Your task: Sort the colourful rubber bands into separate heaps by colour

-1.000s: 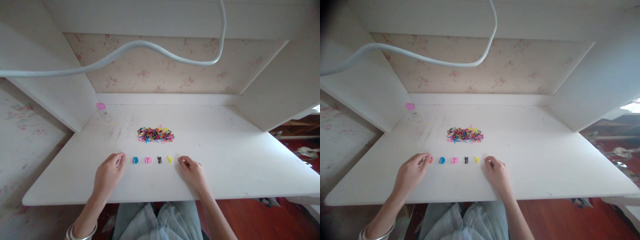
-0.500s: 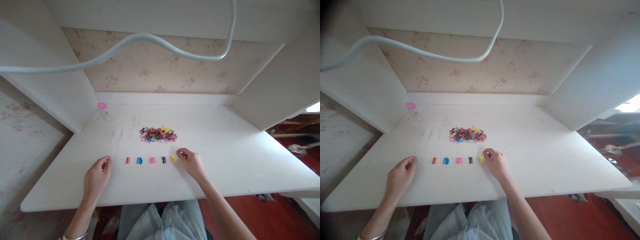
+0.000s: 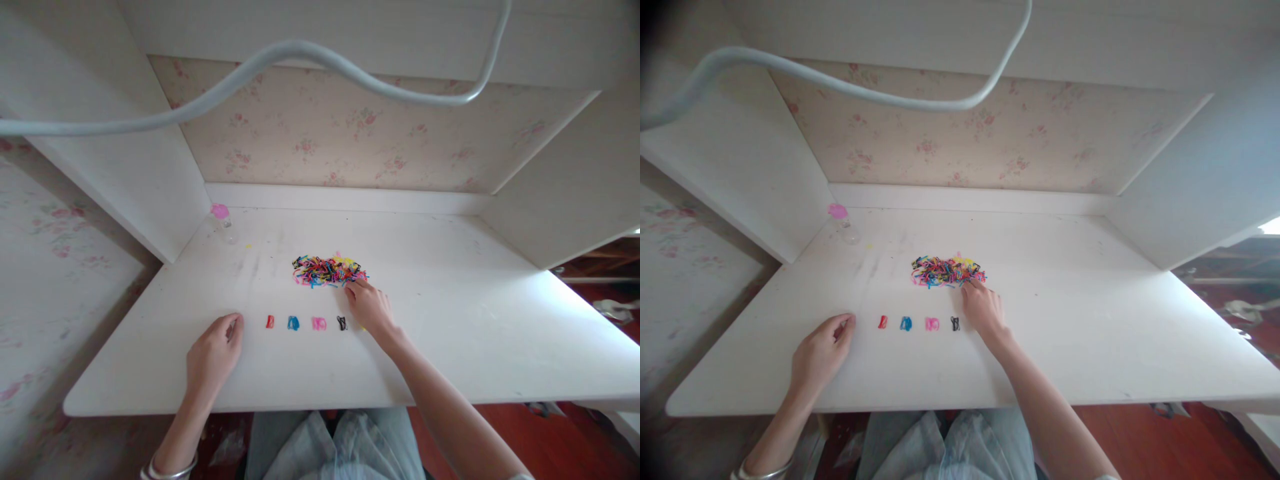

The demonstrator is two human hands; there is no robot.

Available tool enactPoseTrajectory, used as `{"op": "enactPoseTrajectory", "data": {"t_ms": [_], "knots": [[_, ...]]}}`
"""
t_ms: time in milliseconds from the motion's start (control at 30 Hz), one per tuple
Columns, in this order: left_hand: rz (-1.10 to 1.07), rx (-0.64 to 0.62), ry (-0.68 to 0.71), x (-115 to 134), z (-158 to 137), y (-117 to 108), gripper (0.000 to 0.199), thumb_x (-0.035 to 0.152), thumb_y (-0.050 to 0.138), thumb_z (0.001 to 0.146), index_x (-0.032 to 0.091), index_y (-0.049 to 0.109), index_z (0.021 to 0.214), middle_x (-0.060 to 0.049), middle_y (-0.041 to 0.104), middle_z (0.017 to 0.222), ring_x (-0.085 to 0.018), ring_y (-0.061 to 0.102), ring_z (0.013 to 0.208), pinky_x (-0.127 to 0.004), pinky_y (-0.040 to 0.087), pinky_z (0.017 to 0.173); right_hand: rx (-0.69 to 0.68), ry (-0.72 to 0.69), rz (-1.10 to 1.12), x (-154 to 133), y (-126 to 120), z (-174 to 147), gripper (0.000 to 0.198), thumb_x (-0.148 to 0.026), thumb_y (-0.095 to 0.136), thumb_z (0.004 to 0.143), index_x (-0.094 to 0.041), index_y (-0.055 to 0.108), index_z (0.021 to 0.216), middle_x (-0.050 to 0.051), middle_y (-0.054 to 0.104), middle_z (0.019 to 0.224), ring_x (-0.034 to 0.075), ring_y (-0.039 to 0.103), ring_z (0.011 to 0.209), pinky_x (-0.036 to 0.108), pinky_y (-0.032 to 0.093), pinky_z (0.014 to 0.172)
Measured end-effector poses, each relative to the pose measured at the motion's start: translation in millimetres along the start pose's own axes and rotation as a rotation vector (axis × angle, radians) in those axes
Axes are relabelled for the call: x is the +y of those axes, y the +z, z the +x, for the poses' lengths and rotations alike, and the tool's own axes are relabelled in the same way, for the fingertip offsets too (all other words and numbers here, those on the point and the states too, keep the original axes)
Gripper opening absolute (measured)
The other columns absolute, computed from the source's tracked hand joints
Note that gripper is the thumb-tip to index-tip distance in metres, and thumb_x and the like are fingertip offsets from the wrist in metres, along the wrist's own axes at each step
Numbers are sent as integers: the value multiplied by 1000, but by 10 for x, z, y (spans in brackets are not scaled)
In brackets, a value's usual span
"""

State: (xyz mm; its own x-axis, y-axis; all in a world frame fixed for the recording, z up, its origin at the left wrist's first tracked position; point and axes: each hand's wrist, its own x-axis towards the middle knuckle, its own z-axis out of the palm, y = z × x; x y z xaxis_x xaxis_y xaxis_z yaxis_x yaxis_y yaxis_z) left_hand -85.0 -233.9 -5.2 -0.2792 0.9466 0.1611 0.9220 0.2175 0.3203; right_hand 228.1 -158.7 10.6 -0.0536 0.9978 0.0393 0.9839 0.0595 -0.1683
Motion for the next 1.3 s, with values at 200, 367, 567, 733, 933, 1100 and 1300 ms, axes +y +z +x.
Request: {"op": "enactPoseTrajectory", "data": {"t_ms": [200, 367, 567, 733, 933, 1100, 1300], "knots": [[12, -16, -4, 21, -4, -10, 29, 42, 42, 90, 26, 64, 100, 1, 70, 92, -14, 65, 80, -23, 38, 67, 141, -82, 212, -7, -53, -181, 27, -31, 40, 96, -27, 66, 97, 1, 64, 105, 13, 62, 78, 23, 42, 64], [41, -63, -4, 37, -11, -41, 29, 42, 41, 90, 29, 63, 103, 3, 70, 95, -14, 65, 80, -23, 38, 65, 122, -246, 405, -175, -87, -499, 28, -29, 39, 97, -23, 66, 98, 4, 64, 104, 12, 62, 82, 21, 45, 70], [96, -81, 7, 59, -10, -41, 31, 43, 38, 91, 30, 62, 104, 3, 70, 99, -15, 65, 80, -24, 38, 65, 93, -361, 289, -379, -4, -708, 22, -21, 43, 96, -22, 65, 99, 4, 66, 100, 15, 61, 87, 23, 43, 74], [104, -84, 16, 57, -10, -39, 32, 43, 37, 91, 29, 63, 104, 2, 70, 100, -15, 65, 80, -24, 37, 64, 117, -423, 191, -413, 64, -707, 18, -19, 47, 95, -21, 64, 98, 4, 67, 97, 16, 59, 85, 26, 41, 74], [87, -73, 15, 53, -11, -43, 31, 43, 38, 91, 29, 63, 103, 2, 71, 97, -15, 65, 79, -23, 36, 64, 164, -424, 158, -427, 112, -715, 17, -21, 48, 95, -22, 65, 96, 3, 67, 94, 16, 58, 82, 27, 40, 73], [80, -65, 15, 29, -11, -27, 32, 43, 38, 91, 29, 64, 102, 1, 71, 95, -14, 65, 77, -23, 36, 64, 174, -410, 233, -394, 64, -753, 20, -23, 47, 96, -22, 66, 99, 4, 67, 97, 16, 58, 85, 27, 41, 78], [62, -49, 23, 17, -7, -13, 33, 44, 39, 90, 28, 65, 102, 0, 71, 95, -15, 65, 78, -24, 38, 65, 198, -301, 379, -197, -63, -784, 26, -29, 43, 97, -22, 68, 97, 5, 67, 98, 16, 60, 87, 26, 43, 80]]}}
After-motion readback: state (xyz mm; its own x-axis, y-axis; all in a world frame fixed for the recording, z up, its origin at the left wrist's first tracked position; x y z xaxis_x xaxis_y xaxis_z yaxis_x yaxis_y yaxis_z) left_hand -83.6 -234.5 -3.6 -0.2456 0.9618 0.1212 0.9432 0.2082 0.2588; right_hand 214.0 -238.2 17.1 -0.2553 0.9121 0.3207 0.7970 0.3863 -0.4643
